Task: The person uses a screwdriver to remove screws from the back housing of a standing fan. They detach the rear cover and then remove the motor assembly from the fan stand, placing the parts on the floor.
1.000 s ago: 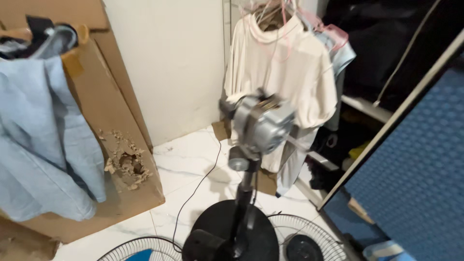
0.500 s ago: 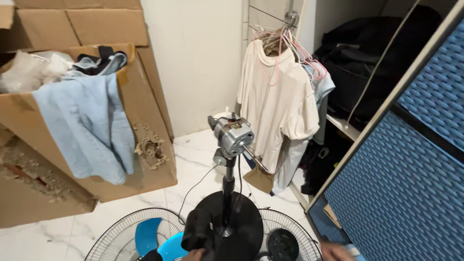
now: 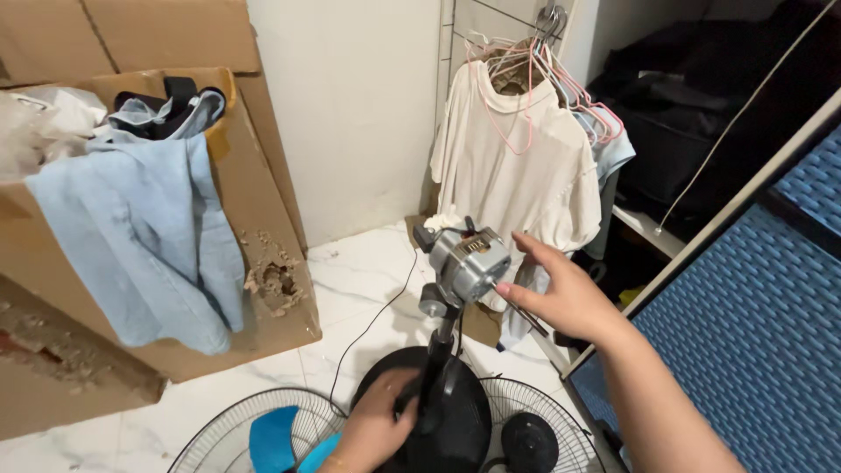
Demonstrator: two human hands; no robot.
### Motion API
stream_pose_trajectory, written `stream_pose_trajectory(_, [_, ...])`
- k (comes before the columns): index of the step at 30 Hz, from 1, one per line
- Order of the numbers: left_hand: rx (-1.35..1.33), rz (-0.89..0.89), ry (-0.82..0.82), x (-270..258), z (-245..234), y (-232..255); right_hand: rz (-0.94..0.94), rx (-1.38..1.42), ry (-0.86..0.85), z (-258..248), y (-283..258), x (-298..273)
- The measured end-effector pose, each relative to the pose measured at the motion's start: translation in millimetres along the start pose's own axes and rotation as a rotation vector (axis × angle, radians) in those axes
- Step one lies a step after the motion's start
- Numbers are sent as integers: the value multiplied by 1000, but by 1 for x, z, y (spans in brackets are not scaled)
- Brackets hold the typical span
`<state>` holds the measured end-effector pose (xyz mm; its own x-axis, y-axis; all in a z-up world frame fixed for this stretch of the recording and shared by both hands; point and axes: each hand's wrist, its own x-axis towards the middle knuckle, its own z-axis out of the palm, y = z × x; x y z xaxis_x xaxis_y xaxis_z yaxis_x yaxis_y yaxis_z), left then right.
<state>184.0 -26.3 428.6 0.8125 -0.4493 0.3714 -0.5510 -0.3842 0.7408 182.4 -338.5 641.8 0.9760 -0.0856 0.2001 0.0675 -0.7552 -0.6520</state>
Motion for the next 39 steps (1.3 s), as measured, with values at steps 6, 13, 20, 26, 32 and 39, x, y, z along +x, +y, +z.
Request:
stream_pose_trajectory(6, [-61, 187, 240, 105, -19, 87, -66, 476, -269, 3, 16, 43])
stream_pose_trajectory(13, [-157, 140, 332, 139, 9, 108, -110, 438, -205, 14, 20, 38])
stream_pose_trajectory(20, [-247, 224, 402, 119, 22, 104, -28, 366, -155, 15, 6, 19])
stream_pose_trajectory(26, [-263, 239, 419, 98, 20, 108, 9, 286, -120, 18, -3, -3])
stream_pose_trajectory(32, [-322, 240, 374, 84, 13, 111, 92, 204, -103, 19, -9, -18])
stream_pose_trajectory(39, [-308, 240, 352, 95, 4, 108, 44, 336, -94, 20, -3, -6])
